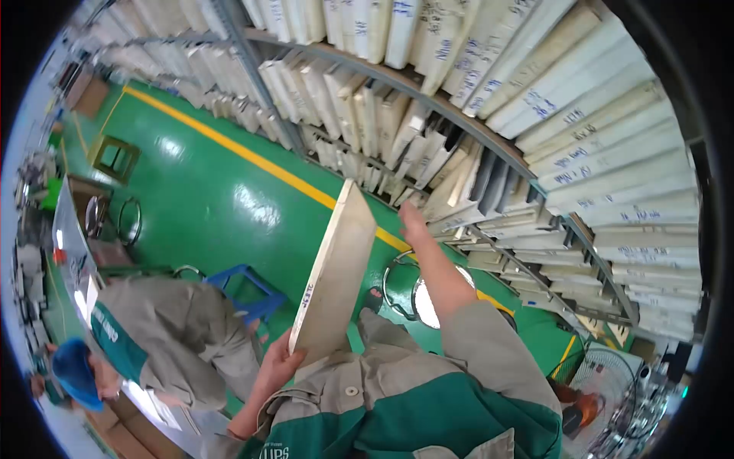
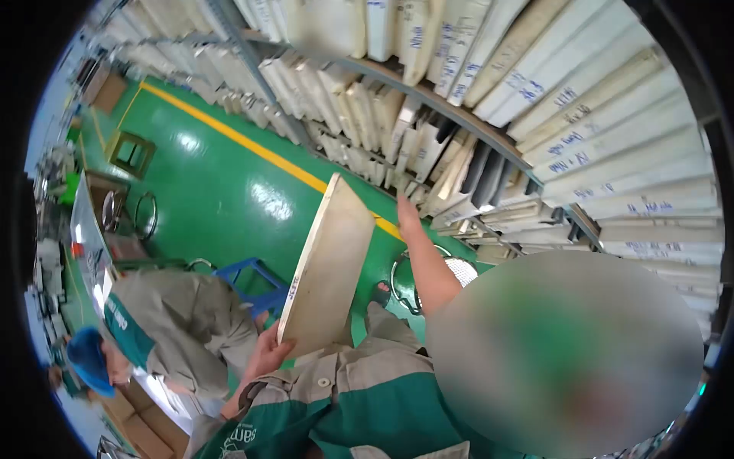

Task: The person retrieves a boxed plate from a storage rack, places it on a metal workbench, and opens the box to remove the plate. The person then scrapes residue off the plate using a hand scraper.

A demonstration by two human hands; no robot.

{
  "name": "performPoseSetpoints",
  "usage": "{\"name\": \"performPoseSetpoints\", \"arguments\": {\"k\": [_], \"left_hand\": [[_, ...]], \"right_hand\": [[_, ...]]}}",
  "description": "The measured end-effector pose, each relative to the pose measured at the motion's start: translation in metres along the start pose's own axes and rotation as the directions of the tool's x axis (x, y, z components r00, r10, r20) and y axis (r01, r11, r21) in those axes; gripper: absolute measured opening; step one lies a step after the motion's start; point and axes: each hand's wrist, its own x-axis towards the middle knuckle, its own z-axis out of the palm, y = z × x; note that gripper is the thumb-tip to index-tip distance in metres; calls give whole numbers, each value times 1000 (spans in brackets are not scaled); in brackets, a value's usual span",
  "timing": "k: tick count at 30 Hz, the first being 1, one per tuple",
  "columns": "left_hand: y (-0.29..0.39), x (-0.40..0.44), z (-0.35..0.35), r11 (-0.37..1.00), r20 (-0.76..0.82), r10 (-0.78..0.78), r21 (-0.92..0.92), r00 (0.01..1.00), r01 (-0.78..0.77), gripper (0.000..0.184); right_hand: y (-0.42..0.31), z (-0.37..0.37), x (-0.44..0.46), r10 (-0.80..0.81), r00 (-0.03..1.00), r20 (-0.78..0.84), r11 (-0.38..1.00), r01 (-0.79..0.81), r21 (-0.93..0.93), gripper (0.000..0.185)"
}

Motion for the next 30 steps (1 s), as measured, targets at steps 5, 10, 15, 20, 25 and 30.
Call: {"name": "performPoseSetpoints", "arguments": {"k": [5, 10, 15, 20, 25, 30], "left_hand": [[2, -27, 1, 996, -36, -18, -90, 999, 15, 49], [-3, -51, 1, 987, -113, 133, 101, 985, -121, 50], [33, -98, -14, 860, -372, 236, 511, 898, -14, 38], [52, -171, -31, 729, -597, 488, 680, 637, 80, 43], [13, -250, -45, 805, -814, 476, 556, 333, 208, 44], [-49, -373, -63, 897, -951, 235, 292, 201, 333, 58]], "right_hand": [[79, 24, -41, 384, 896, 224, 923, -380, -61, 90], [97, 33, -62, 31, 744, 668, 917, -287, 276, 80], [43, 41, -139, 78, 716, 694, 811, -450, 374, 85], [24, 69, -233, 42, 641, 766, 849, -427, 311, 83], [61, 95, -329, 98, 360, 928, 960, -279, 7, 85], [73, 138, -430, 213, 13, 977, 947, -247, -203, 76]]}}
